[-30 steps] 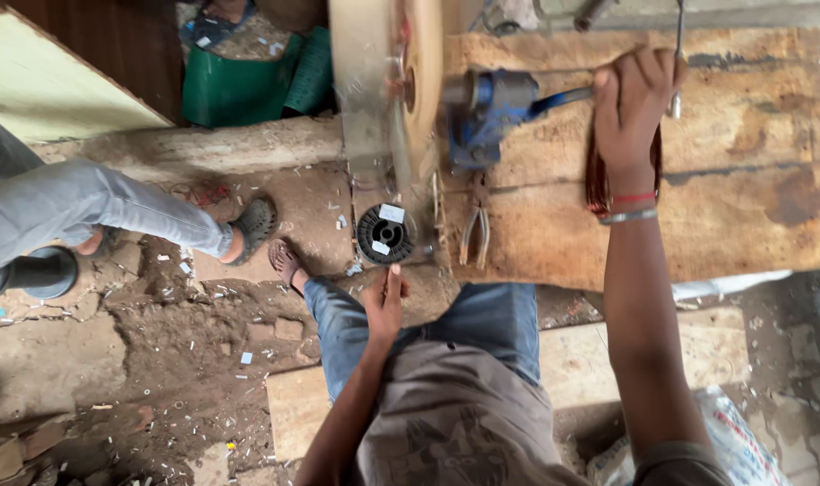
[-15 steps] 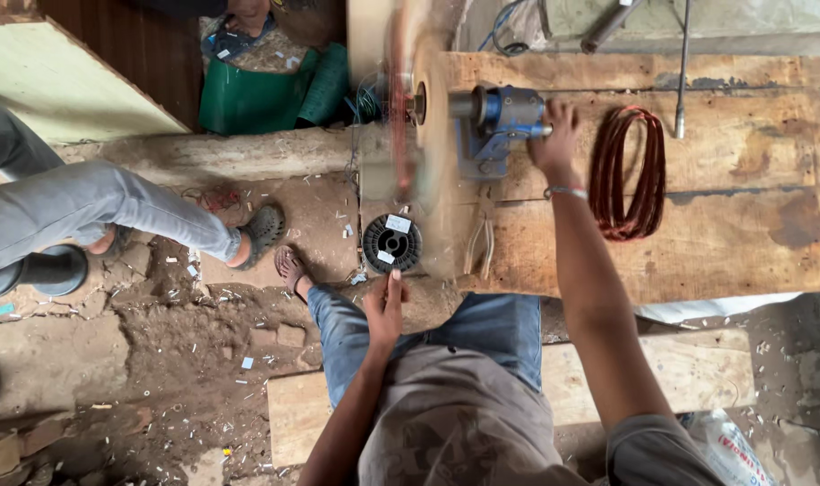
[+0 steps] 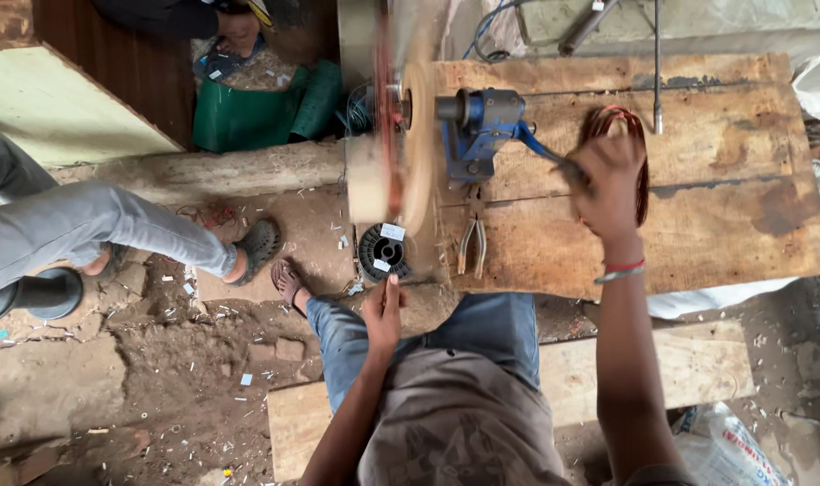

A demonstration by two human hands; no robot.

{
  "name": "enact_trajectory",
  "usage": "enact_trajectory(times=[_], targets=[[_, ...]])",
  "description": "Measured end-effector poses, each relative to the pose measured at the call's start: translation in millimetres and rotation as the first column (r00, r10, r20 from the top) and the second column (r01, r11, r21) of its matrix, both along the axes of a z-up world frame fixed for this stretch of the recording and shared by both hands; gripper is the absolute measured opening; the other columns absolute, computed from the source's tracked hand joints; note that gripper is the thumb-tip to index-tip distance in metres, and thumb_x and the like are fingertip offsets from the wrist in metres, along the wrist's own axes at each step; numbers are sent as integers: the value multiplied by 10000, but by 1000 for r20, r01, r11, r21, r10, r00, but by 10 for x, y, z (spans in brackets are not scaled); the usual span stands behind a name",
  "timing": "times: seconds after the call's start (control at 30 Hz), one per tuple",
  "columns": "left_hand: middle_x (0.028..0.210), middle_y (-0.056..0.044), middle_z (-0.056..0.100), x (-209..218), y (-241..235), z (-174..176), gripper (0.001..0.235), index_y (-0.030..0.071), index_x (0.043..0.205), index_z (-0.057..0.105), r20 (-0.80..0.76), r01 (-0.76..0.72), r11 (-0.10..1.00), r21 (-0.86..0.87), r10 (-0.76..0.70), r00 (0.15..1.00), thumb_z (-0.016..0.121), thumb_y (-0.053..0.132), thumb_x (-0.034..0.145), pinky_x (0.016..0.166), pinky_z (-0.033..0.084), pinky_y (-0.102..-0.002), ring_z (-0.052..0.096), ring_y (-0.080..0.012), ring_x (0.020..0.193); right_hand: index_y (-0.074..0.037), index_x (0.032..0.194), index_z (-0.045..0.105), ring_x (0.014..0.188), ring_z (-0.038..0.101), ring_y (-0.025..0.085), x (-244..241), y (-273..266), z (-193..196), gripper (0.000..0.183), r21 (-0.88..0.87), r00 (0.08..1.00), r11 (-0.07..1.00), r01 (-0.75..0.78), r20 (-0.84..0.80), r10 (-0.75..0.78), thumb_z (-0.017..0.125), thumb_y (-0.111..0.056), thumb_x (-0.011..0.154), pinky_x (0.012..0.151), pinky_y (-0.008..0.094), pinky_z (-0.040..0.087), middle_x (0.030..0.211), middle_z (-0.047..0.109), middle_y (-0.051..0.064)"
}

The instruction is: The person uses a manual winding machine to wind copper wire into coils, securing them with tape and removing them from the machine.

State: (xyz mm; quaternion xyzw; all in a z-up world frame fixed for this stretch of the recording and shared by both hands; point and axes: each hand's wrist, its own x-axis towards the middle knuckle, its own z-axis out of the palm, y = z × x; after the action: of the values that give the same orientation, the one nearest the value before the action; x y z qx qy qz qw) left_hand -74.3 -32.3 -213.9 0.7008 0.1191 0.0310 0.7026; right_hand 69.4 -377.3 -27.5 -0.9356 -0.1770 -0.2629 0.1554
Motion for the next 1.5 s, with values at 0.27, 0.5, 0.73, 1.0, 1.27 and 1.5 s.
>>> enact_trajectory(times=[0.27,0.5,0.73,1.0,1.27,1.5], targets=[[612,-25,559,94,-21,-125,414,2,741,576,-19,-52,994,-98,51,999,578,272,1055,516,387,-285,474,-77,555,-128,1074,723,1039,499,236,1388,-163,56,309,148,994,983,-108,9,108,818,-373,911,999,416,328,1050,642,17],[592,-26,550,79,-34,-62,439,-2,720,607,-89,-54,997,47,58,994,582,281,1055,520,381,-289,476,-73,569,-151,1195,734,1199,498,308,1943,-262,-1265,212,189,974,982,9,-225,34,680,-277,1034,1099,468,351,1259,650,59],[608,-29,576,67,-4,11,451,-6,734,604,-15,-71,997,-3,71,997,561,294,1067,545,420,-274,507,-72,576,-109,984,728,1226,524,361,880,-109,-1897,161,-52,946,990,134,-289,-143,716,-269,1004,1124,514,354,1329,634,122],[598,-29,598,21,-8,151,441,2,731,614,-7,-43,999,23,43,999,554,289,1060,532,427,-268,534,-72,552,-117,1034,784,1076,626,246,-245,96,-372,75,-137,995,988,73,-62,-82,810,-115,964,1008,467,456,1064,726,49],[612,-24,583,37,27,-33,418,0,740,564,-38,-57,998,-36,56,998,578,265,1062,525,402,-278,497,-69,560,-46,1141,787,1213,716,301,790,53,195,413,192,972,981,-34,236,-13,574,168,859,1154,479,495,1197,790,131],[609,-15,552,142,19,22,427,16,726,572,-26,-47,996,-74,45,999,566,259,1077,517,374,-275,456,-57,568,-129,1116,805,987,721,250,1978,-74,-648,282,4,983,985,175,62,-175,781,-16,859,919,524,521,1053,798,61]])
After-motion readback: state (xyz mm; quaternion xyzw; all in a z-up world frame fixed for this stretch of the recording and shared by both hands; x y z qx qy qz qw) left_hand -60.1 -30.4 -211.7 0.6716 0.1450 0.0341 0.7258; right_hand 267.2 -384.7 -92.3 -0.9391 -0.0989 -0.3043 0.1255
